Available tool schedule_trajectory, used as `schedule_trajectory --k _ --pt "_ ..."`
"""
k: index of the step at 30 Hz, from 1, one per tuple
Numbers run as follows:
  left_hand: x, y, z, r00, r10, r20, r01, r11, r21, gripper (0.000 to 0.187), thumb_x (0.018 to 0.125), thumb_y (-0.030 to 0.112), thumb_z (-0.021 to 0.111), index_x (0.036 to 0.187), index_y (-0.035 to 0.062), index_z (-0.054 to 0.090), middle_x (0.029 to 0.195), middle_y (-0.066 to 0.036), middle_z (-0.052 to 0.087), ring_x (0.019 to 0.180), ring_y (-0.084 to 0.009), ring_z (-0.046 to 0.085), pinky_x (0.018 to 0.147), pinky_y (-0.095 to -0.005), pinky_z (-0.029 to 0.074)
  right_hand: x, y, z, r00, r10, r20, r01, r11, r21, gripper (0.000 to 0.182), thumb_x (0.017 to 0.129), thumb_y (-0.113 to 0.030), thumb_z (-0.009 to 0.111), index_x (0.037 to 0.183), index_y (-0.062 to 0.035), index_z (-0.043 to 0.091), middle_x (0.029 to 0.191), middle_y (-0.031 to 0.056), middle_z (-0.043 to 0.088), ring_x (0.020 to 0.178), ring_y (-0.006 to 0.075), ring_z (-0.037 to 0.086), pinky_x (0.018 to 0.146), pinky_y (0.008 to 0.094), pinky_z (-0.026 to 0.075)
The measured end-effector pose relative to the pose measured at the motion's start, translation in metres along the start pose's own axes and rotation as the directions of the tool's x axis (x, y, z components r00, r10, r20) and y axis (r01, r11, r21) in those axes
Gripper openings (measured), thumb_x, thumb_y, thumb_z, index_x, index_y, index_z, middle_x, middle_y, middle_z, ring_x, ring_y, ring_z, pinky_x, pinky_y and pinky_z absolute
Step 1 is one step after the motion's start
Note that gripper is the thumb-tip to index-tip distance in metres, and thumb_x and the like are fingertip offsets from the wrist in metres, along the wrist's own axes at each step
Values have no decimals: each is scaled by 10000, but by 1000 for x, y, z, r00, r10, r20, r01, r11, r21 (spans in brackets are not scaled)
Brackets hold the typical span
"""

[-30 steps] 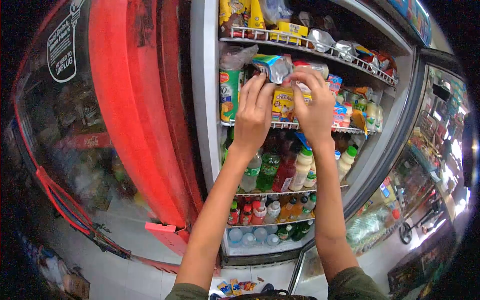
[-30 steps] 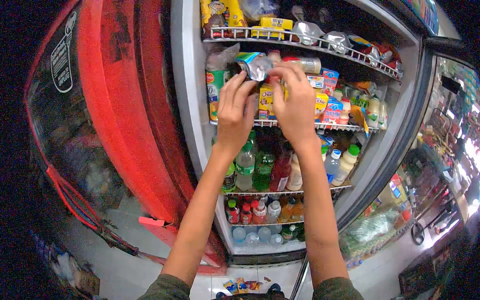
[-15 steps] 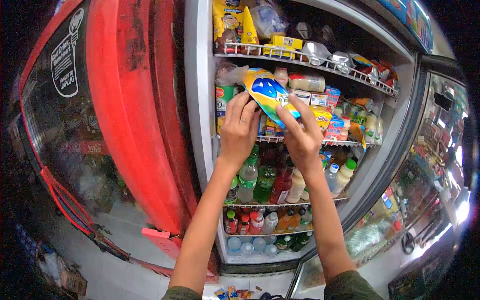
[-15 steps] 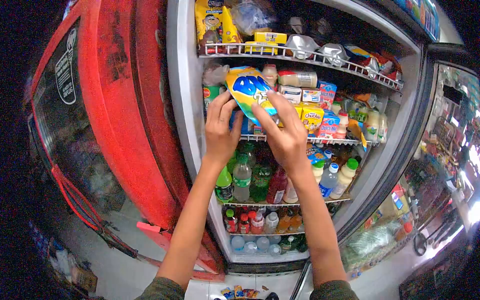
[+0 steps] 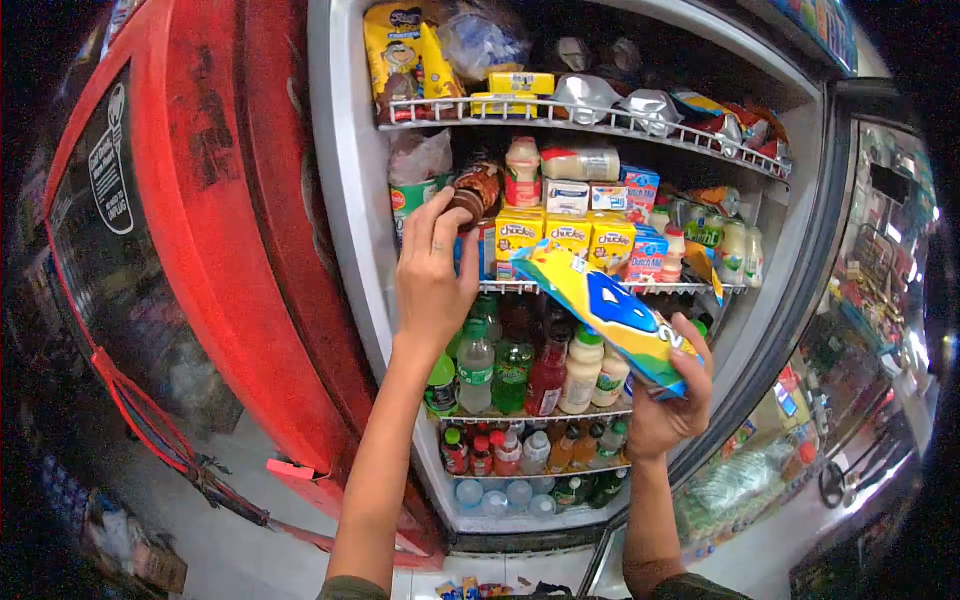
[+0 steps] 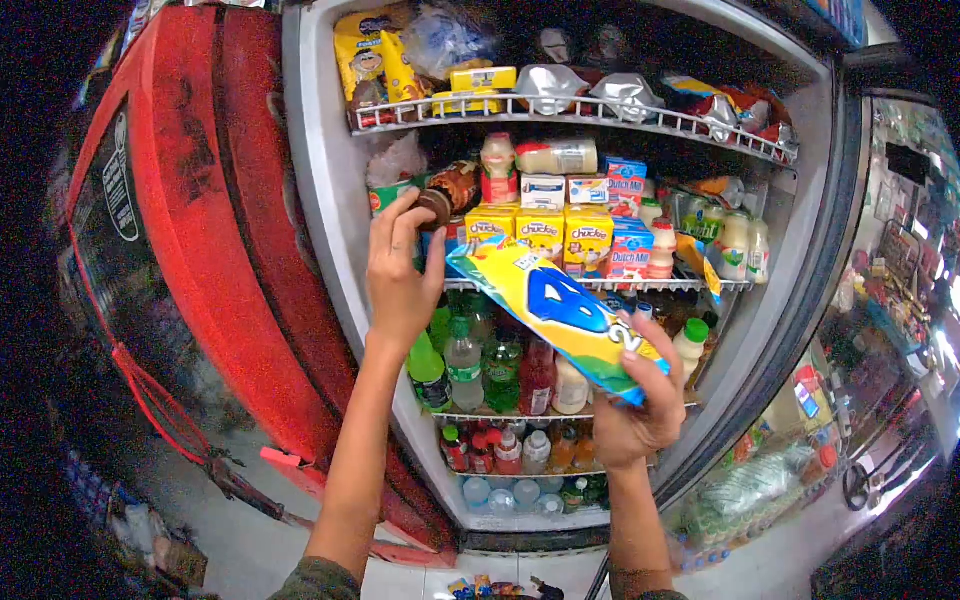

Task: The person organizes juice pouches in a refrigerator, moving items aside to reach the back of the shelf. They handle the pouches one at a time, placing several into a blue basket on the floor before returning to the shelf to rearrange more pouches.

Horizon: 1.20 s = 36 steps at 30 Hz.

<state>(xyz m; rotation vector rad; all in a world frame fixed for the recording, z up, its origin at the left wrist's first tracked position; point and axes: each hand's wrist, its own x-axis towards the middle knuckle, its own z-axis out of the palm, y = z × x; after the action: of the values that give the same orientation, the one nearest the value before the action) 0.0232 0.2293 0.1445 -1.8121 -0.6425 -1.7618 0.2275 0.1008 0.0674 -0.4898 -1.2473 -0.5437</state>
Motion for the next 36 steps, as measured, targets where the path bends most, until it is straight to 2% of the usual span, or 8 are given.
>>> schedule_trajectory --k 6,10,14,20,26,30,32,36 --pt "2 11 3 1000 19 18 -20 999 49 406 818 10 649 1211 78 575 1229 -171 549 1101 -345 549 932 -420 457 -7 4 -32 868 477 -140 -442 869 221 565 677 159 714 1158 -69 526 1256 219 558 1165 299 547 977 404 454" --pt "1 5 13 997 43 67 -48 997 68 432 833 -22 606 1239 128 598 1235 -161 547 1119 -350 535 946 -421 454 2 14 -57 899 368 -238 -354 930 103 579 695 172 696 1194 -59 518 1274 219 549 1161 282 552 988 387 455" --pt "7 16 11 977 138 162 -159 979 125 428 798 -58 592 1188 115 629 1250 -157 540 1115 -365 528 930 -434 461 44 25 -82 952 -39 -303 -87 916 -391 477 769 152 670 1202 -16 566 1223 177 595 1125 249 573 967 358 472" --pt "14 29 9 977 119 179 -152 971 183 424 801 -3 613 1203 128 620 1262 -155 544 1162 -349 513 989 -435 416 102 74 -78 982 103 -159 -162 887 -431 455 700 71 661 1135 -61 641 1076 96 664 1011 181 628 856 311 494" --pt "19 58 -1 979 150 139 -179 958 226 336 810 41 632 1135 124 644 1263 -134 540 1181 -326 501 1028 -457 361 109 129 -62 875 429 225 -245 792 -559 362 853 -282 642 1126 -43 646 1108 214 637 1030 348 612 894 405 466" --pt "22 71 -2 980 166 109 -182 970 163 266 802 41 639 1057 108 672 1206 -120 572 1155 -308 518 1037 -461 346 100 136 -71 911 328 251 -176 858 -483 325 926 -292 539 1107 -50 660 1073 235 630 978 388 598 882 431 458" --pt "23 75 2 980 172 100 -188 967 170 248 798 41 643 1034 104 680 1184 -113 583 1143 -303 525 1035 -463 347 106 122 -70 899 321 298 52 597 -800 299 948 -243 496 1120 -63 662 1016 244 613 918 415 575 857 465 447" --pt "25 82 11 975 208 73 -214 972 98 245 748 31 663 986 84 656 1136 -109 582 1120 -305 525 1037 -520 327 109 144 -63 900 282 333 73 655 -752 307 948 -263 500 1128 -73 660 977 235 591 891 414 556 821 488 442"
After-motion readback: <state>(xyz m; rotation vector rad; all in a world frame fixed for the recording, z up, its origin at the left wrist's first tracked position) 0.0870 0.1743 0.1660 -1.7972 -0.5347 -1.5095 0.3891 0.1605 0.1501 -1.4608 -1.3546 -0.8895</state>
